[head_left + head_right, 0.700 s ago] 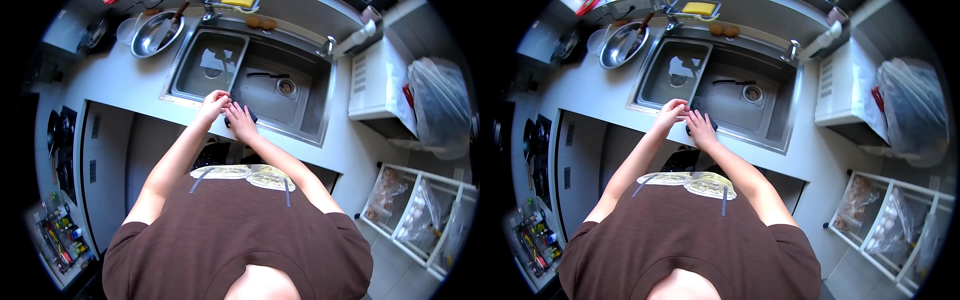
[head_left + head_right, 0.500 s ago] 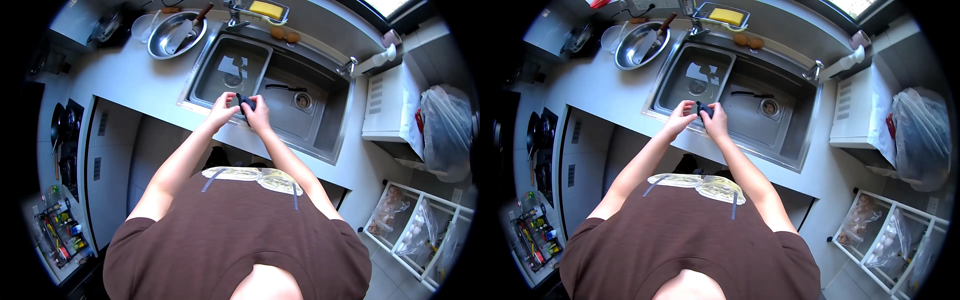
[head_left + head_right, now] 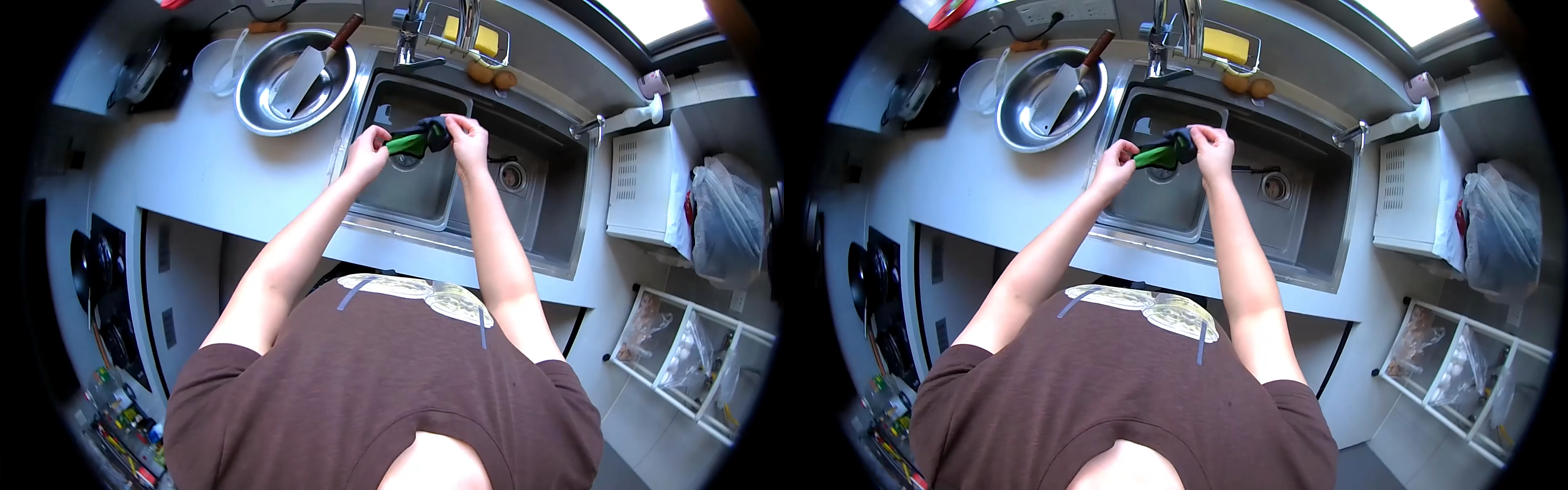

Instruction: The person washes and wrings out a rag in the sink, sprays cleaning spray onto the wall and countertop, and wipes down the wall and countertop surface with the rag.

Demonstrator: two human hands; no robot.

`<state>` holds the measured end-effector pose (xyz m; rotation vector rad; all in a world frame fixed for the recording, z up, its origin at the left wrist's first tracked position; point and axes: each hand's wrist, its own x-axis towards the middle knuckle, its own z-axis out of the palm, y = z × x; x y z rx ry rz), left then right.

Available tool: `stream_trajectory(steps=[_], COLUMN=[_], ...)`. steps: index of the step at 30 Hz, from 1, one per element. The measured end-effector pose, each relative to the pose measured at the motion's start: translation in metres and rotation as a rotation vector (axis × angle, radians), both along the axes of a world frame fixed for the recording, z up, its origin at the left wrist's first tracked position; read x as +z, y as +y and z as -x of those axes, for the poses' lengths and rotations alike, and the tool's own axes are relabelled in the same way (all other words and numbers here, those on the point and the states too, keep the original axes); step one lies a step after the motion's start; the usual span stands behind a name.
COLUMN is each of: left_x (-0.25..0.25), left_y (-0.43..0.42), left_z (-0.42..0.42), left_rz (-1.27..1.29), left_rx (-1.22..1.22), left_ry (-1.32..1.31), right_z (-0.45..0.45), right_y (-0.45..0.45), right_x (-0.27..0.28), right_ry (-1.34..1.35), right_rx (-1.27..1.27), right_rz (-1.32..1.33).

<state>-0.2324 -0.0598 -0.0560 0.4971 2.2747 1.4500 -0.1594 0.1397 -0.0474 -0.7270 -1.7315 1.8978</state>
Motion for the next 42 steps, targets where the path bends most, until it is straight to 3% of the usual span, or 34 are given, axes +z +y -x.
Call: stream_trajectory(steps=[2,4,6,8,10,12,16,19,26,28,30,32,34,36,38,40,42], left_x=[0.008,-0.006,-0.016,-0.025,-0.039,-0.04,-0.038,-0.035,-0.03,-0.032,-0.029,-0.035,-0.038,-0.039,-0.047,-0.05,-0.052], left_y=[0.001,0.003,0.004,0.004,0.001,-0.006,-0.017,-0.026,-0.039,-0.038,-0.034,-0.031,-0.033,-0.029,-0.029,-0.027,-0.022], left_z=[0.015,0.026,0.028,0.028,0.024,0.02,0.008,-0.003,-0.006,-0.006,-0.008,-0.009,-0.013,-0.012,-0.011,-0.009,-0.007], left_rz=[0.015,0.005,0.0,-0.004,0.055,0.143,0.16,0.159,0.202,0.193,0.227,0.225,0.225,0.189,0.167,0.107,0.08], left_rx=[-0.02,0.01,-0.002,-0.009,-0.146,-0.216,-0.34,-0.371,-0.435,-0.452,-0.458,-0.483,-0.482,-0.512,-0.5,-0.461,-0.469], left_ry=[0.019,0.077,0.062,0.055,0.014,-0.057,-0.191,-0.23,-0.24,-0.226,-0.232,-0.221,-0.223,-0.199,-0.181,-0.004,-0.089], right_z=[0.002,0.002,-0.007,-0.015,-0.028,-0.031,-0.023,-0.018,-0.007,-0.017,-0.024,-0.019,-0.016,-0.007,-0.007,-0.007,-0.009], right_y=[0.003,0.008,0.007,-0.003,-0.014,-0.03,-0.049,-0.056,-0.056,-0.062,-0.062,-0.056,-0.053,-0.047,-0.054,-0.059,-0.063], right_x=[0.024,0.012,-0.006,-0.036,-0.062,-0.076,-0.11,-0.112,-0.099,-0.093,-0.112,-0.124,-0.111,-0.087,-0.051,-0.02,0.01], right_ry=[-0.02,0.045,-0.116,-0.223,-0.42,-0.586,-0.627,-0.837,-0.877,-0.806,-0.841,-1.054,-1.06,-1.052,-0.928,-0.703,-0.661], right_rx=[0.056,0.155,0.245,0.17,0.23,0.339,0.35,0.37,0.326,0.075,0.04,0.218,0.337,0.822,0.78,0.653,0.603], right_rz=[-0.117,-0.413,-0.474,-0.797,-0.707,-0.777,-0.958,-1.112,-0.809,-0.765,-0.821,-0.795,-0.85,-0.749,-0.73,-0.806,-0.8])
